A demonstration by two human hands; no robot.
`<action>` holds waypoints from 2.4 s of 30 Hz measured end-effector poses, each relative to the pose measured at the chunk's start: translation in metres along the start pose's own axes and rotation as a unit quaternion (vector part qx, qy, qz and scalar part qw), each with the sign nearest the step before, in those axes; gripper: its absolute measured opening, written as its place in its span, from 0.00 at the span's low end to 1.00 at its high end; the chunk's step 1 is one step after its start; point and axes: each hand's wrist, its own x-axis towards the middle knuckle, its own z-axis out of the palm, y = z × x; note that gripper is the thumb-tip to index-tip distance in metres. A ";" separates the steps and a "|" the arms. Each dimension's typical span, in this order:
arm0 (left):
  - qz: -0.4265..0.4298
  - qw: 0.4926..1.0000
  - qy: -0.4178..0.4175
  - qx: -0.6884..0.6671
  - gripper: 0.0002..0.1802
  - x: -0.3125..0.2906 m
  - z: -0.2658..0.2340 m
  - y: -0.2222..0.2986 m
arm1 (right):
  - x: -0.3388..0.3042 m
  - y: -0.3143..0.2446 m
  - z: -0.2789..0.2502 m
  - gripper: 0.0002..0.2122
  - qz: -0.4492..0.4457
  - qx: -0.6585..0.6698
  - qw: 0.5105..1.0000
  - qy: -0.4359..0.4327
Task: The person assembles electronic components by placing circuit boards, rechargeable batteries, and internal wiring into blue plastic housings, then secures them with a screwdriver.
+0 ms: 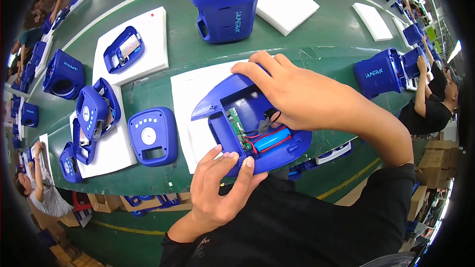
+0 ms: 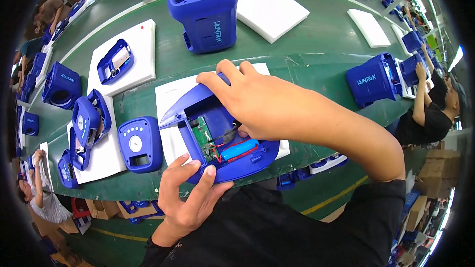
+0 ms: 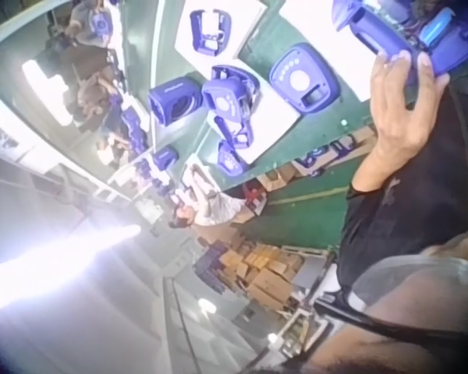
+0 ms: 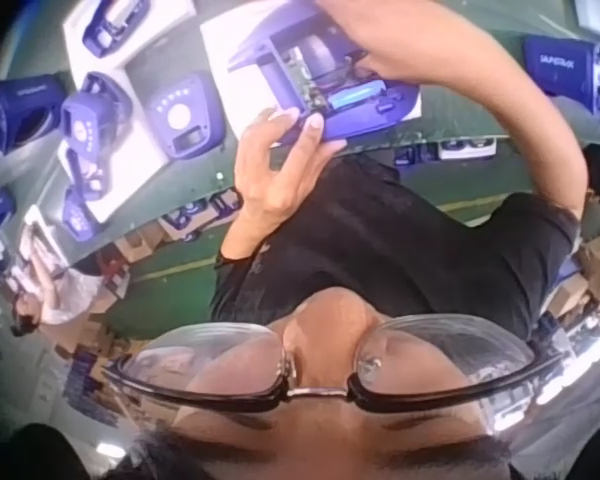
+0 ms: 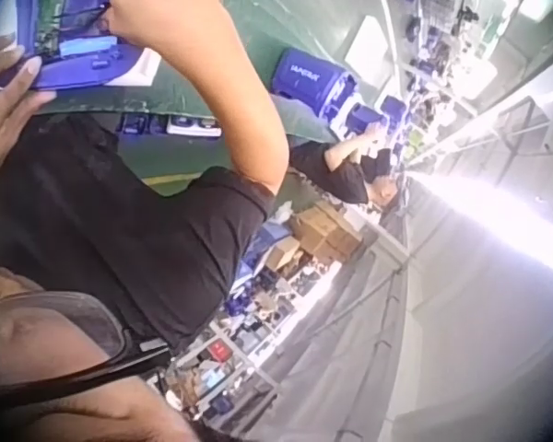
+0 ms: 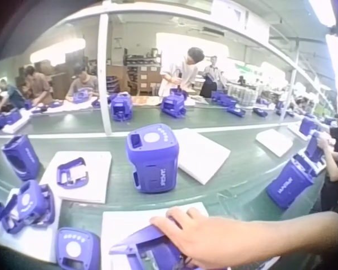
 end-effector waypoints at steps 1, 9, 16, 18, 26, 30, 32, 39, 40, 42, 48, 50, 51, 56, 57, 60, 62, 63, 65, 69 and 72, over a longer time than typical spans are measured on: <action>0.000 1.000 0.000 -0.002 0.30 0.000 0.001 -0.001 | 0.000 -0.001 0.003 0.50 -0.002 -0.001 1.000 0.016; -0.007 1.000 0.004 -0.007 0.29 -0.002 -0.002 0.000 | -0.002 -0.004 0.005 0.49 -0.018 -0.017 0.998 0.049; -0.024 1.000 0.012 -0.001 0.32 -0.008 -0.005 -0.001 | -0.006 0.012 -0.008 0.52 -0.049 0.100 0.994 0.021; -0.034 0.999 0.010 0.001 0.30 -0.010 -0.009 -0.006 | -0.016 0.014 -0.015 0.52 -0.014 0.218 0.976 0.006; -0.231 0.947 0.112 -0.192 0.34 0.014 -0.010 -0.060 | -0.041 0.018 0.031 0.46 0.021 0.406 0.911 0.069; -0.361 0.873 0.046 -0.325 0.48 0.054 0.002 -0.058 | -0.036 0.009 0.043 0.45 0.045 0.349 0.926 0.138; -0.369 0.862 0.020 -0.346 0.47 0.055 0.006 -0.063 | -0.033 0.007 0.048 0.44 0.039 0.310 0.935 0.170; -0.341 0.851 0.019 -0.400 0.37 0.048 0.002 -0.070 | -0.029 0.002 0.048 0.42 0.045 0.379 0.910 0.164; -0.343 0.851 0.018 -0.398 0.37 0.049 0.002 -0.069 | -0.028 0.004 0.047 0.42 0.040 0.371 0.913 0.164; -0.351 0.844 0.016 -0.405 0.37 0.052 0.001 -0.068 | -0.029 0.007 0.050 0.42 0.033 0.370 0.913 0.167; -0.339 0.850 0.015 -0.402 0.41 0.049 0.003 -0.073 | -0.023 0.003 0.058 0.42 0.025 0.359 0.912 0.198; -0.341 0.845 0.018 -0.411 0.42 0.048 0.001 -0.072 | -0.024 0.001 0.059 0.42 0.021 0.345 0.914 0.214; -0.344 0.839 0.019 -0.421 0.42 0.047 0.000 -0.072 | -0.024 0.000 0.059 0.40 0.025 0.346 0.913 0.215; -0.309 0.848 0.122 -0.413 0.25 -0.010 -0.020 -0.092 | -0.029 0.000 0.074 0.32 0.041 0.442 0.861 0.250; -0.307 0.881 0.166 -0.321 0.19 -0.025 -0.026 -0.098 | -0.033 0.008 0.084 0.31 0.037 0.469 0.838 0.277; -0.403 0.900 0.165 0.019 0.11 -0.072 -0.063 -0.112 | -0.062 0.017 0.091 0.15 0.072 0.460 0.786 0.408; -0.482 0.847 0.085 0.206 0.14 -0.100 -0.076 -0.122 | -0.085 0.022 0.107 0.09 0.088 0.525 0.714 0.456; -0.547 0.797 0.005 0.258 0.25 -0.116 -0.080 -0.130 | -0.090 0.015 0.110 0.08 0.096 0.559 0.679 0.466; -0.698 0.695 -0.109 0.134 0.35 -0.124 -0.089 -0.135 | -0.095 0.009 0.119 0.09 0.067 0.573 0.671 0.466; -0.705 0.696 0.056 -0.124 0.47 -0.153 -0.066 -0.169 | -0.100 -0.014 0.119 0.12 -0.010 0.636 0.662 0.397; -0.720 0.683 0.074 -0.097 0.47 -0.145 -0.064 -0.176 | -0.098 -0.048 0.109 0.11 -0.015 0.611 0.731 0.302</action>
